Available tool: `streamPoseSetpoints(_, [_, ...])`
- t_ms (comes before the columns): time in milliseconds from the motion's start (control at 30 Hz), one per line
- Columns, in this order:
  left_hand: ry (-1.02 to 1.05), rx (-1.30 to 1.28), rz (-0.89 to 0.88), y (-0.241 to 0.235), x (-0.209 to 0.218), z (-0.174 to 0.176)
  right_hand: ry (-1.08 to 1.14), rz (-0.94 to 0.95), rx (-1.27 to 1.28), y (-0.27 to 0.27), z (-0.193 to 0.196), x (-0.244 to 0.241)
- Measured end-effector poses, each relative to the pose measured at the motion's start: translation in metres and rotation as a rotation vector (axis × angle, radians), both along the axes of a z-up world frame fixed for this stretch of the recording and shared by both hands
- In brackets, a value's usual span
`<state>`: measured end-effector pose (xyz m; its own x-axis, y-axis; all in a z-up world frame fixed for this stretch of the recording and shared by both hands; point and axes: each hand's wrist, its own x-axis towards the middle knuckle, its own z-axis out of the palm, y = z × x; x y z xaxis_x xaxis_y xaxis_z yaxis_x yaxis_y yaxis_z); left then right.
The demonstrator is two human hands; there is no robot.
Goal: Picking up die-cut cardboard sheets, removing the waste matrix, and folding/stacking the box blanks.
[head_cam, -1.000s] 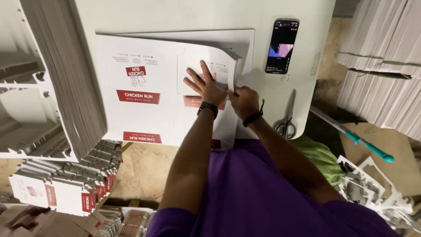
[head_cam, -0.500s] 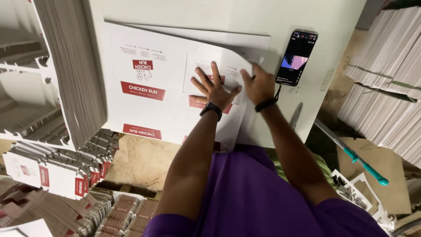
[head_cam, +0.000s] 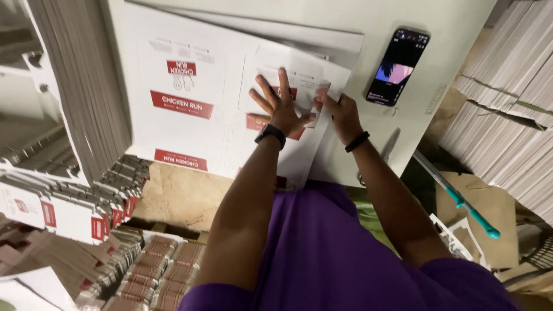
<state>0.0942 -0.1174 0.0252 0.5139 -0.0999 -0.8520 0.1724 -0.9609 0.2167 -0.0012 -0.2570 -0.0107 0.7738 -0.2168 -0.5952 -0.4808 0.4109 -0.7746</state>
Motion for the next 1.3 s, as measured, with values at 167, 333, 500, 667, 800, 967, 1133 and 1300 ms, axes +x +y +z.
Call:
streamPoseSetpoints(167, [-0.001, -0.015, -0.017, 0.007, -0.002, -0.027, -0.044, 0.239, -0.257, 0.022, -0.006, -0.022])
streamPoseSetpoints(333, [-0.048, -0.127, -0.003, 0.012, 0.007, -0.001, -0.034, 0.147, -0.242, 0.024, -0.003, -0.008])
streamPoseSetpoints(500, [-0.02, -0.163, -0.157, 0.025, 0.0, 0.009, -0.086, 0.021, -0.185, 0.023, -0.005, -0.015])
streamPoseSetpoints(667, [-0.055, -0.117, -0.201, 0.027, -0.001, 0.012, -0.135, 0.046, -0.165, 0.024, 0.039, 0.005])
streamPoseSetpoints(800, [-0.034, -0.098, -0.214, 0.025, 0.0, 0.012, -0.063, 0.001, -0.085, 0.025, 0.007, -0.007])
streamPoseSetpoints(967, [-0.053, -0.04, -0.218, 0.02, -0.002, 0.002, 0.091, -0.086, 0.024, 0.027, -0.007, -0.003])
streamPoseSetpoints(1133, [-0.021, -0.051, -0.197, 0.019, -0.004, 0.0, 0.213, -0.093, 0.1, 0.028, 0.002, -0.011])
streamPoseSetpoints(1300, [-0.028, -0.056, -0.193, 0.023, -0.004, 0.001, 0.299, -0.095, 0.138, 0.027, 0.021, -0.009])
